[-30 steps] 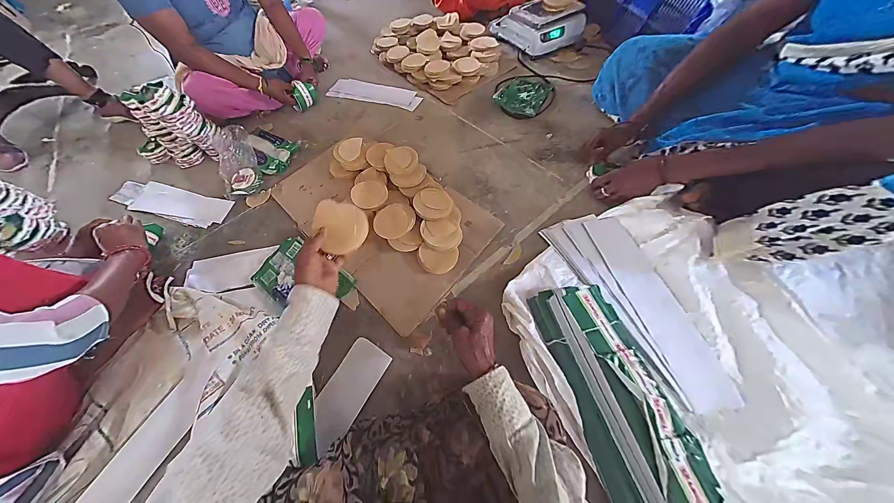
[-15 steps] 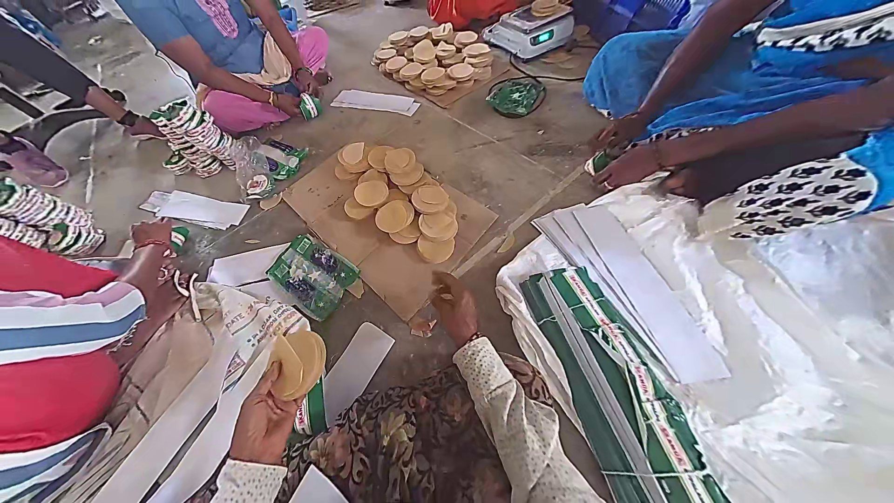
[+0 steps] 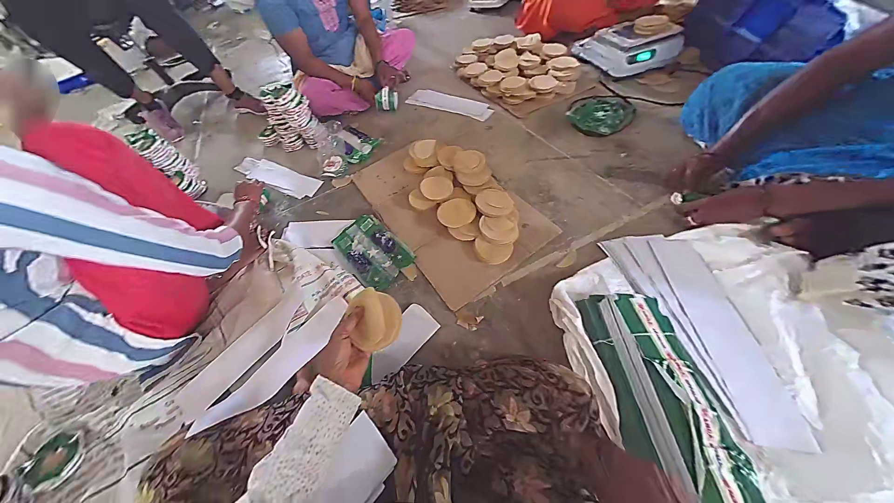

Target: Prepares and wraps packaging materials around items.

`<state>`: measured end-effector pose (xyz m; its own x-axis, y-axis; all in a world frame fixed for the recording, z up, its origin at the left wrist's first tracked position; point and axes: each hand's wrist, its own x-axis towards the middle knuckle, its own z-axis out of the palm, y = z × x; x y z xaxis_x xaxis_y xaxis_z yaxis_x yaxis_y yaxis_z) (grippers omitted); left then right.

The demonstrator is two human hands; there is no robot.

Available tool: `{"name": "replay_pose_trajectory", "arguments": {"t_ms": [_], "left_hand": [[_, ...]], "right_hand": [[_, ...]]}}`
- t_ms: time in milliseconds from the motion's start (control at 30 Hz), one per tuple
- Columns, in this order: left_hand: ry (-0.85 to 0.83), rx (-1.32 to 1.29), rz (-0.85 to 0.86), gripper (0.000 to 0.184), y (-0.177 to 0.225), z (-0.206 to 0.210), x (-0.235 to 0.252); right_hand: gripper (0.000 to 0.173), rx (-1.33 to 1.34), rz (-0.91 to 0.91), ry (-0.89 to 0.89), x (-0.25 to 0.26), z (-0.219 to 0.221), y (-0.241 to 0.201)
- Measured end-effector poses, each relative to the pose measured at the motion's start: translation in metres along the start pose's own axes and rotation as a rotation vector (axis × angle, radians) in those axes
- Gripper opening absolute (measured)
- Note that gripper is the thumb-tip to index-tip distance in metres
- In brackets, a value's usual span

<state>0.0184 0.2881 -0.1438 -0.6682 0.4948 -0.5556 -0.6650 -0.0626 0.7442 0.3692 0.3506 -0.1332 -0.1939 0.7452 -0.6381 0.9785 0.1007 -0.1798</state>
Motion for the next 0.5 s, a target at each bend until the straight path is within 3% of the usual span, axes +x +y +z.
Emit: {"name": "replay_pose_trajectory", "arguments": {"t_ms": [33,67,100,133,200,267,367,433,500], "left_hand": [[-0.004,-0.003,-0.016,0.03,0.0,0.002,-0.003],[-0.011,-0.007,-0.025,0.03,-0.001,0.006,-0.005],[-0.035,-0.003,-0.027,0.03,-0.003,0.009,-0.007],[-0.053,-0.002,-0.034,0.03,-0.006,0.013,-0.011],[-0.073,-0.001,-0.064,0.033,-0.012,0.021,-0.022],[-0.099,-0.012,-0.071,0.036,-0.016,0.026,-0.034],[-0.097,-0.053,0.008,0.032,-0.018,0.03,-0.05],[-0.074,-0.071,0.081,0.028,-0.016,0.029,-0.059],[-0.049,-0.062,0.157,0.026,-0.014,0.025,-0.061]], "right_hand": [[0.051,-0.086,0.018,-0.138,-0.016,-0.016,-0.016],[0.041,-0.124,-0.025,-0.15,-0.026,-0.022,-0.025],[0.035,-0.064,-0.121,-0.047,-0.032,-0.021,-0.029],[0.033,0.061,-0.296,0.164,-0.029,-0.008,-0.024],[0.048,0.333,-0.563,0.411,-0.014,0.005,-0.045],[0.067,0.574,-0.682,0.518,0.002,0.007,-0.092],[0.078,0.775,-0.759,0.534,0.017,0.002,-0.162],[0.079,0.633,-0.721,0.557,0.016,-0.003,-0.192],[0.07,0.495,-0.649,0.527,0.008,-0.007,-0.21]]}}
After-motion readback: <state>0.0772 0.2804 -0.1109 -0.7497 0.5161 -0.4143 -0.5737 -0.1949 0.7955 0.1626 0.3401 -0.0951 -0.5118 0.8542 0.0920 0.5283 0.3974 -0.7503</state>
